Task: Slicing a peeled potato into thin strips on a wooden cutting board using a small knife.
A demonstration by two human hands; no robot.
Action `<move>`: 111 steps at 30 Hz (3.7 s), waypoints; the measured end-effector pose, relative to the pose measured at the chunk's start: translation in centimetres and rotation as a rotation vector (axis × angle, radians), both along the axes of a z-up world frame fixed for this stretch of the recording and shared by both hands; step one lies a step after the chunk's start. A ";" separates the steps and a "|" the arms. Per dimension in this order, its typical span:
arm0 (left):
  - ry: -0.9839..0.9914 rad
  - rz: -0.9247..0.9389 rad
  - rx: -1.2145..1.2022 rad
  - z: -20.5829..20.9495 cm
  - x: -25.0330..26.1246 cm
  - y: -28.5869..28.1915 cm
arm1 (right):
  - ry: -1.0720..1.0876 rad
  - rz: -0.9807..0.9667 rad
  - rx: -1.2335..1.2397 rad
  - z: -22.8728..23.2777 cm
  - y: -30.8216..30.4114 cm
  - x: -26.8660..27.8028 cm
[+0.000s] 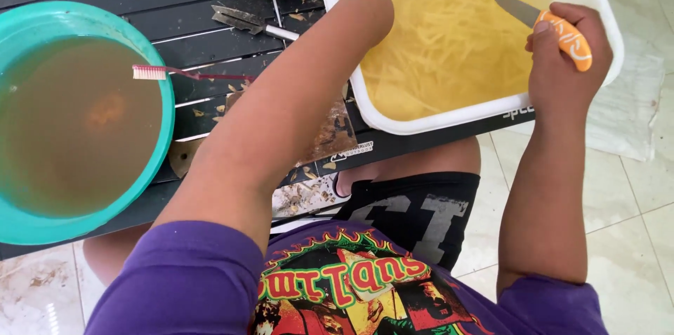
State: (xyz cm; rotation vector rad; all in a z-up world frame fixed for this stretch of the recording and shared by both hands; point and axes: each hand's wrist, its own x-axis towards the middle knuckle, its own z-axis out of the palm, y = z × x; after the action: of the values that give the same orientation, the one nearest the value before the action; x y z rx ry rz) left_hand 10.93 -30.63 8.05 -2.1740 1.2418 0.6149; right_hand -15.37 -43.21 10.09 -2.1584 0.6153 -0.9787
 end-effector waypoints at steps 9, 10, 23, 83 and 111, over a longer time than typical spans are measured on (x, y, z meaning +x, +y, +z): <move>0.256 -0.004 -0.033 4.1 -1.8 2.2 | 0.000 0.020 -0.120 -0.6 0.9 -0.1; 0.257 -0.005 -0.030 5.2 -2.3 2.7 | 0.000 0.018 -0.117 -0.7 0.9 -0.2; 0.770 0.285 -0.707 5.9 -1.9 3.4 | -0.036 -0.013 -0.203 -1.0 0.8 -0.1; 0.372 0.296 -1.389 -4.7 -9.3 31.2 | 0.204 0.499 -0.056 -1.0 22.2 -3.2; 0.171 0.367 -1.696 -10.1 -9.9 30.7 | 0.495 0.526 -0.433 -6.7 26.9 -2.0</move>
State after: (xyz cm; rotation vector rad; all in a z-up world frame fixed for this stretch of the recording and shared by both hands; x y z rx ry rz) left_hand 1.00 0.08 -2.05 -3.7800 1.7262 -0.4406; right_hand -17.37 -16.30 3.34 -2.7732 0.0187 -0.3029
